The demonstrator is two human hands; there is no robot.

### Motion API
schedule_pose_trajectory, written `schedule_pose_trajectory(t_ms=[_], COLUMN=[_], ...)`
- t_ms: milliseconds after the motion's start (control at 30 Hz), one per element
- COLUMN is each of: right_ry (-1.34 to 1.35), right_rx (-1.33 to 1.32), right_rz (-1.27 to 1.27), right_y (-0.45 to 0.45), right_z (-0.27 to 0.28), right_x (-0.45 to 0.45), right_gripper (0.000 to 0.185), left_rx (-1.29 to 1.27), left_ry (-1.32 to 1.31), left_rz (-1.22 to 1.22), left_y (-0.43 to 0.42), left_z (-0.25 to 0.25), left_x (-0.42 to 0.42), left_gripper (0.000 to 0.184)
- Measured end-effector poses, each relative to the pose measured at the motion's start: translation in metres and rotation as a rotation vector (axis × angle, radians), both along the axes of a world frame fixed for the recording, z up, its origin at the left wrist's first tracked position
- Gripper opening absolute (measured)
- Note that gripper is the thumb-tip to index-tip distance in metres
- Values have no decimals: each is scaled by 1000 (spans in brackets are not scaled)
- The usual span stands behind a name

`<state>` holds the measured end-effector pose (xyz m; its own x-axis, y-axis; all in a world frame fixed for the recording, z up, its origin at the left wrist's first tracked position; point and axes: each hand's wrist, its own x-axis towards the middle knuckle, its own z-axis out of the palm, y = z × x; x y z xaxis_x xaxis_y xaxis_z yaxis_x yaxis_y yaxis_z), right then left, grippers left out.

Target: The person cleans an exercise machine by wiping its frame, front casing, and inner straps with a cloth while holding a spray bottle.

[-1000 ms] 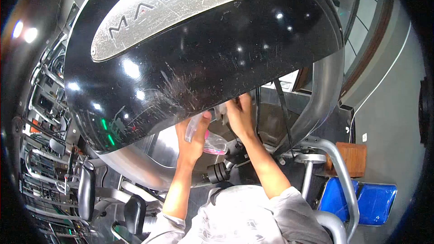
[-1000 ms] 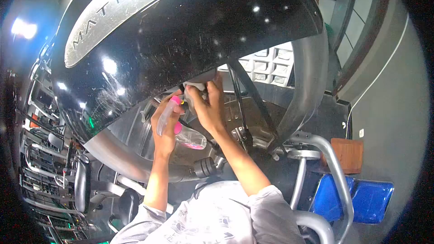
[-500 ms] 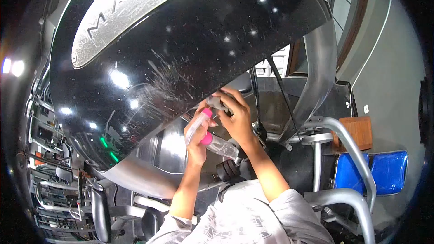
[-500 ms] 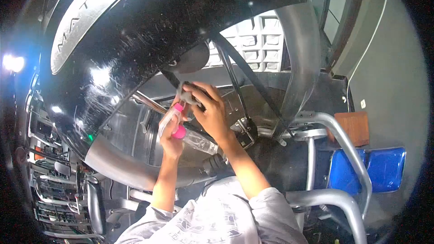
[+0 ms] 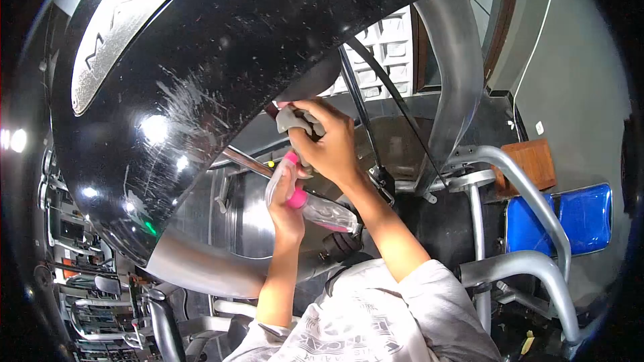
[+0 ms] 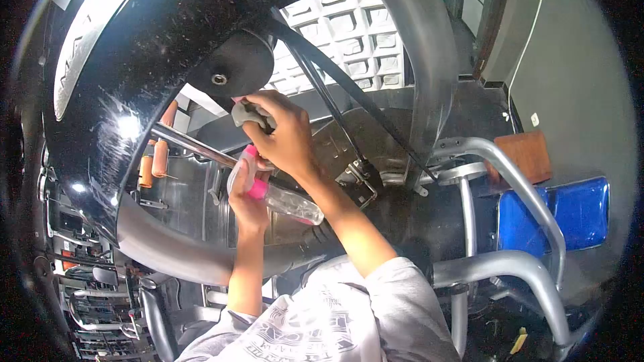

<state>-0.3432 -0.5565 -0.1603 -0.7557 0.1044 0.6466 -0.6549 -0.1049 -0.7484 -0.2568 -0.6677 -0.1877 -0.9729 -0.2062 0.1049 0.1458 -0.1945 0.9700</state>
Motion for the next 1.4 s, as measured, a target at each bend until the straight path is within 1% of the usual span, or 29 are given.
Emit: schedule_pose_trajectory(t_ms=[67,100,167,233,367,433,467,567,600,633,700,733,800,833,867,900,933,967,1033,1067,1100,1133,1167,1200,1233,1267,1300,1367,1400], right_ry=[68,139,-4,-116,-161,-200,-233,-269,-170,-171,-226,-258,-275,-288,-292,-252,-208,-208,-347,-351,-389,-427,-431,-511,-591,-533,-537,-604,-611], right_rx=[-17,-29,-10,41,110,126,146,174,158,158,46,-40,-39,-37,-36,36,107,107,225,225,318,411,411,372,331,320,316,182,142], right_rz=[16,36,62,47,34,129,142,181,187,188,250,294,269,243,244,172,100,101,143,143,78,11,8,52,97,103,102,272,287], right_y=[-1,-1,-7,-9,-4,2,5,15,8,7,14,12,11,11,9,7,5,8,15,15,14,15,18,20,21,23,24,28,29], right_z=[-17,-28,-61,-93,-163,-179,-179,-128,-126,-126,-85,-78,-80,-82,-93,-115,-137,-153,-187,-213,-242,-258,-260,-261,-262,-252,-237,-200,-184], right_x=[-1,-2,7,11,17,19,19,15,2,-3,3,4,11,16,18,18,19,21,29,33,36,38,41,42,42,40,37,28,23], right_gripper=[33,32,35,35,33,31,28,27,31,31,32,33,34,36,36,36,37,37,37,37,38,38,38,37,36,36,36,37,37], left_rx=[145,142,116,116,154,108,123,117,97,97,99,99,9,11,17,24,26,31,34,107,181,181,165,148,147,131,115,118,61], left_ry=[18,16,-2,17,74,87,56,-9,-42,-43,-6,-7,28,23,57,90,88,62,28,-33,-93,-95,-124,-152,-154,-174,-195,-171,-120], left_rz=[75,74,142,142,114,83,109,125,109,110,66,67,92,94,52,9,11,28,46,9,-30,-33,-84,-135,-138,-100,-61,-60,-53], left_y=[9,8,6,4,-3,-5,-3,2,3,3,1,1,0,-2,-5,-7,-6,-4,-4,-4,-4,-3,-2,-1,1,8,12,10,5], left_z=[4,3,-1,-2,-11,-17,-19,-20,-19,-19,-18,-17,-16,-19,-23,-25,-26,-27,-29,-30,-32,-34,-37,-38,-40,-42,-43,-52,-60], left_x=[2,2,4,-4,-12,-14,-14,-12,-11,-11,-8,-9,-7,-8,-9,-11,-12,-12,-12,-12,-13,-13,-12,-12,-12,-11,-10,-10,-11], left_gripper=[47,47,44,43,38,36,36,37,37,37,54,54,41,41,47,55,55,53,52,51,49,49,39,34,34,32,31,29,31])
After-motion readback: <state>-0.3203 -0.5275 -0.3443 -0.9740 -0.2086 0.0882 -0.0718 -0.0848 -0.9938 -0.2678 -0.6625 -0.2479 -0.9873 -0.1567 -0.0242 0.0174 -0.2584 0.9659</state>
